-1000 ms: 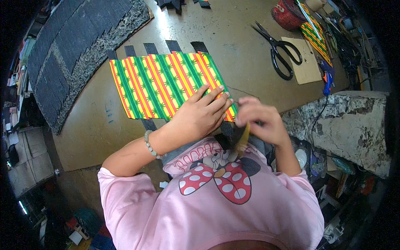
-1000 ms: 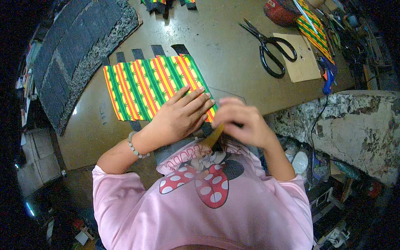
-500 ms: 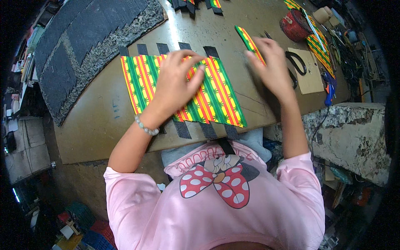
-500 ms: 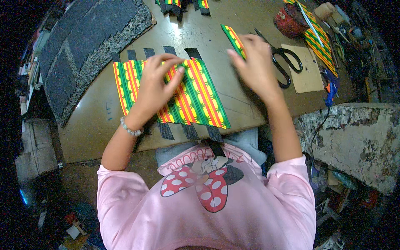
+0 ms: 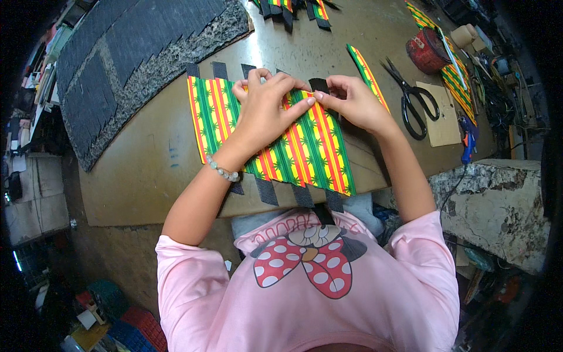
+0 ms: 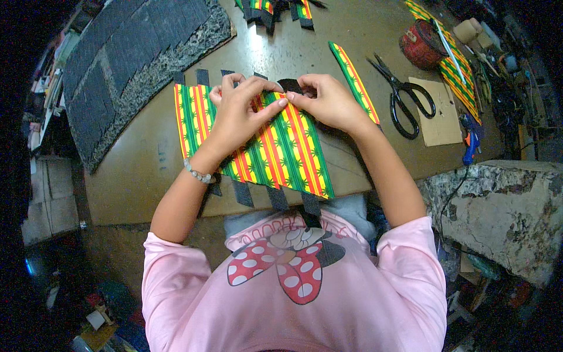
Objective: The person aligns multiple black fabric strips on a table, then places a colorful patterned fabric sheet over them. Using scissors, the person trims the black strips along the edges of the patterned fabric, then folds and adjusts the trimmed pieces.
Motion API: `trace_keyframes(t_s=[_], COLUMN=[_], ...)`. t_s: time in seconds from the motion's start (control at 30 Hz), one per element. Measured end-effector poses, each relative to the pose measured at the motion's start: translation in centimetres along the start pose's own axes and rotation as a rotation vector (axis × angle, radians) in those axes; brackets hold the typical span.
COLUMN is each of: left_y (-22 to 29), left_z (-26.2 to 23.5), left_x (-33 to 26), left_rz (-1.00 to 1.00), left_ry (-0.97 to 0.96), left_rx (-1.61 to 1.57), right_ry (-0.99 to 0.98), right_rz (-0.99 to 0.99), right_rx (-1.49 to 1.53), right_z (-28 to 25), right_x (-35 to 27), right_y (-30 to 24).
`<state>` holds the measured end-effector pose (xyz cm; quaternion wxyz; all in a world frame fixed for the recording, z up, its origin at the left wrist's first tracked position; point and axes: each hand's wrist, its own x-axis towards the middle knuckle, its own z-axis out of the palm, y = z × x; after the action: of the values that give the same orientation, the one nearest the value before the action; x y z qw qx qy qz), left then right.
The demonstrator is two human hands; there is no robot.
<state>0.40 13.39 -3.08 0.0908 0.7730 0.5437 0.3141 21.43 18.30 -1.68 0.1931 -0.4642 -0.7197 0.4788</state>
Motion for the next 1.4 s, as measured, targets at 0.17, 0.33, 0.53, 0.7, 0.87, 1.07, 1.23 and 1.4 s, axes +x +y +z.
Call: trace_keyframes(t_s=[0.17, 0.33, 0.53, 0.7, 0.87, 1.07, 1.23, 1.4], left_y=[0.4, 0.6, -0.1, 0.2, 1.6, 3.5, 3.6, 4.4], left_z=[-0.1, -0.1, 0.5, 0.7, 0.0, -0.1, 0.6, 1.8], left_x=[-0.1, -0.2, 0.1, 0.0, -1.1, -4.2, -4.5, -4.4], left_rz=[0.01, 0.057, -0.045, -0.013, 0.189, 0.275, 0.27, 0.192], left_ry=[0.05, 0.099, 0.045, 0.13, -0.045, -0.264, -0.218, -0.244], left_rx=[-0.062, -0.058, -0.114, -0.006, -0.162, 0.093, 0.187, 0.266], right_ry=[-0.031, -0.065, 0.194, -0.224, 0.107, -0.014, -0.161, -0.027], right_rz=[0.133, 0.178, -0.404, -0.844, -0.102, -0.112, -0.3, -0.249], right_rx=[0.203, 0.311, -0.01, -0.037, -0.031, -0.161, 0.21, -0.083], right_z=[0.1, -0.1, 1.7, -0.4, 0.5, 0.8, -0.2, 0.2], right_x=[-0.3, 0.1, -4.1, -10.0, -7.2, -7.9, -11.4, -11.4], right_y=[-0.7, -0.7, -3.7, -5.0, -0.9, -1.4, -2.1, 0.3])
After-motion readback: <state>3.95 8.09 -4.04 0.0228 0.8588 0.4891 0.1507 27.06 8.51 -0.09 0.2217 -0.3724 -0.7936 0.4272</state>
